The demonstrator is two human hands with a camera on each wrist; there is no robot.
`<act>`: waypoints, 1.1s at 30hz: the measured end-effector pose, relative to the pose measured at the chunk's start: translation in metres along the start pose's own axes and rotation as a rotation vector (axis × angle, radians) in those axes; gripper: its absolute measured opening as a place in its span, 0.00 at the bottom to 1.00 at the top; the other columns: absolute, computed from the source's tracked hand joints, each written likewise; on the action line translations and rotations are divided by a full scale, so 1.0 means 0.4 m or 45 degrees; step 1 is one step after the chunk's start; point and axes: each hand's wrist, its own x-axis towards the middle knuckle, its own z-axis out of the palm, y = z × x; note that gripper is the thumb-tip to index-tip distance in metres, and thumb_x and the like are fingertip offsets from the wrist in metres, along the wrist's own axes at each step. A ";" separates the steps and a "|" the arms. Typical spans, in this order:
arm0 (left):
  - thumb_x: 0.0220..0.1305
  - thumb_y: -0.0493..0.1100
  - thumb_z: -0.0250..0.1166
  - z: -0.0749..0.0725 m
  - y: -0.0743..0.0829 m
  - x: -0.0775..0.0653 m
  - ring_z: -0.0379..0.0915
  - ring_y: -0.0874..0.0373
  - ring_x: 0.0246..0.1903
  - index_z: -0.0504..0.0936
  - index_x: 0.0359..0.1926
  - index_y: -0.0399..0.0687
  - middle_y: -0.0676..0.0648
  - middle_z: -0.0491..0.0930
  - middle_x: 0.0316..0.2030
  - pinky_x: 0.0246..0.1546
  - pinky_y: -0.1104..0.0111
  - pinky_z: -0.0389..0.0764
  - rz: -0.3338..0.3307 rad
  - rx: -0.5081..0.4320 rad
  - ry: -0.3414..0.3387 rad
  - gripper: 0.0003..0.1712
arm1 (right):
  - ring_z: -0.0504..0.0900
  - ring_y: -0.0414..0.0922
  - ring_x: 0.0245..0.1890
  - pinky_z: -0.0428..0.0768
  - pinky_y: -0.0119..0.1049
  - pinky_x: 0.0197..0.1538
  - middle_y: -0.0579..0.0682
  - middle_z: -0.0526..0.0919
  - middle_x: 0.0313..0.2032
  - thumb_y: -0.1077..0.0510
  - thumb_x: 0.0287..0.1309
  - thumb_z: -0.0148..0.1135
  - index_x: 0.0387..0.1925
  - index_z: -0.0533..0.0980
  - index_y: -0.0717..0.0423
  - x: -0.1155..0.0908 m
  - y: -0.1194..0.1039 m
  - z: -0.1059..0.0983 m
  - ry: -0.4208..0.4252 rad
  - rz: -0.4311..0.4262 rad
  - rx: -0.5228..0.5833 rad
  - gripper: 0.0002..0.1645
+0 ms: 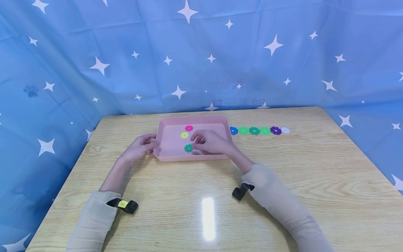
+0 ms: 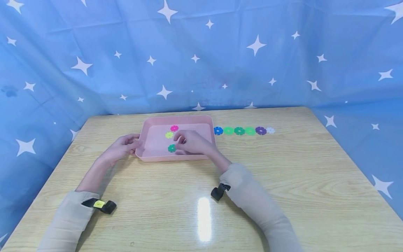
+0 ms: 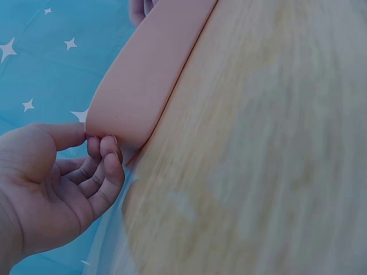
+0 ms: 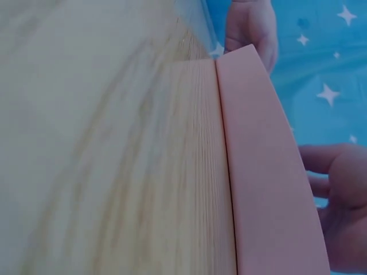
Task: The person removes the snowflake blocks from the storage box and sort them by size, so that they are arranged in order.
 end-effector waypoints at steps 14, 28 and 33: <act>0.76 0.37 0.56 0.001 -0.006 0.003 0.73 0.58 0.28 0.62 0.70 0.26 0.38 0.76 0.38 0.32 0.69 0.78 0.000 -0.009 0.006 0.28 | 0.80 0.46 0.41 0.81 0.35 0.48 0.50 0.83 0.39 0.59 0.63 0.70 0.53 0.77 0.59 0.040 -0.024 0.027 -0.049 0.112 0.039 0.18; 0.77 0.38 0.55 0.004 0.001 0.001 0.73 0.58 0.29 0.61 0.71 0.27 0.39 0.76 0.38 0.32 0.69 0.78 -0.018 -0.002 0.009 0.29 | 0.77 0.47 0.39 0.79 0.35 0.45 0.50 0.80 0.35 0.62 0.59 0.73 0.41 0.80 0.58 0.046 -0.020 0.031 -0.049 0.125 0.019 0.10; 0.77 0.39 0.56 0.004 -0.002 0.002 0.73 0.59 0.28 0.61 0.71 0.28 0.39 0.76 0.38 0.32 0.70 0.78 -0.033 -0.016 0.020 0.29 | 0.76 0.46 0.38 0.79 0.35 0.46 0.50 0.80 0.35 0.62 0.57 0.74 0.38 0.78 0.59 0.046 -0.018 0.030 -0.045 0.117 0.008 0.12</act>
